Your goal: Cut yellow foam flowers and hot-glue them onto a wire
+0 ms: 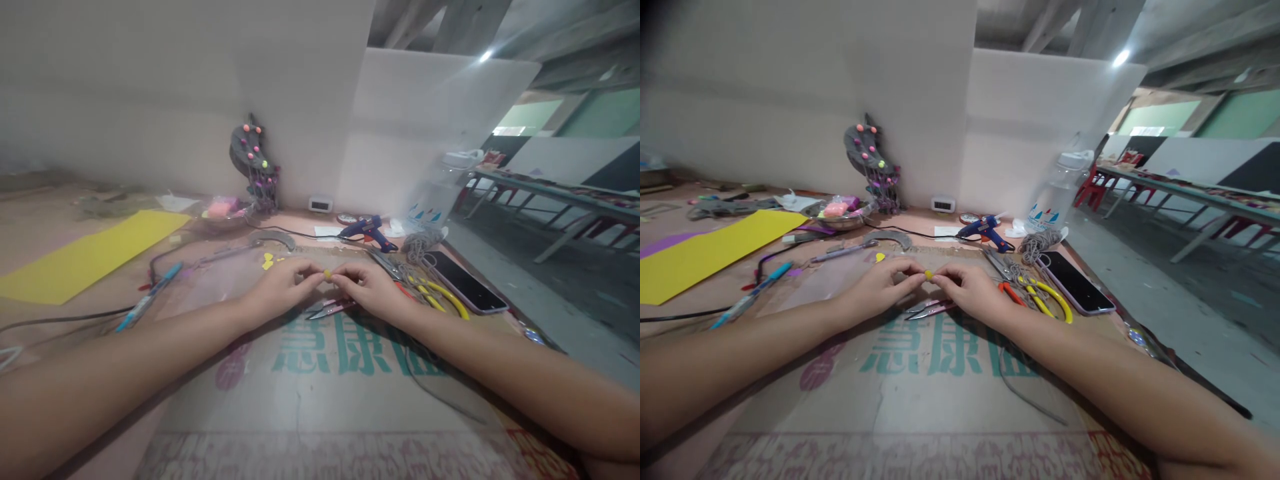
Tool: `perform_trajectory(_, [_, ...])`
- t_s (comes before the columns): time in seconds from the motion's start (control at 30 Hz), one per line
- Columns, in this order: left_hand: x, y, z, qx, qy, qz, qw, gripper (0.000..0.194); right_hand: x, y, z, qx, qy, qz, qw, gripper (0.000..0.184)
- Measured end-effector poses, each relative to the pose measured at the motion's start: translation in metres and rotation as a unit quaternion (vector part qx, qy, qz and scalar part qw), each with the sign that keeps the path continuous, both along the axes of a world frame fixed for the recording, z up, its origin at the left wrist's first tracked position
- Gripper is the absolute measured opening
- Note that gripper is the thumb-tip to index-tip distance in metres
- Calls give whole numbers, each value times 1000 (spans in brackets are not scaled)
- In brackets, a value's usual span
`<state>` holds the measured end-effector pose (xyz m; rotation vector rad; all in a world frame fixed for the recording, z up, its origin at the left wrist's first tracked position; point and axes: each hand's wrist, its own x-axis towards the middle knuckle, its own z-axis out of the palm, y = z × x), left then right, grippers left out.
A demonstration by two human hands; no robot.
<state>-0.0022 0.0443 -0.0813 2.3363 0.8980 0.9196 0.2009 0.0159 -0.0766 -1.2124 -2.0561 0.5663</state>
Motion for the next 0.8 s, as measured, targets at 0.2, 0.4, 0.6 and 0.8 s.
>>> perform_trajectory(0.2, [0, 0, 1, -13, 0, 11, 1000, 24, 5, -4, 11, 73, -12, -32, 997, 23])
perform_trajectory(0.4, [2, -2, 4, -34, -7, 37, 999, 21, 39, 10, 60, 196, -42, -191, 961, 30])
perform_trajectory(0.6, [3, -5, 10, -58, -22, 54, 997, 23, 99, 47, 60, 80, -308, -304, 898, 31])
perform_trajectory(0.8, [3, -4, 9, -68, -23, 52, 996, 23, 112, 77, 23, 64, -225, -215, 948, 48])
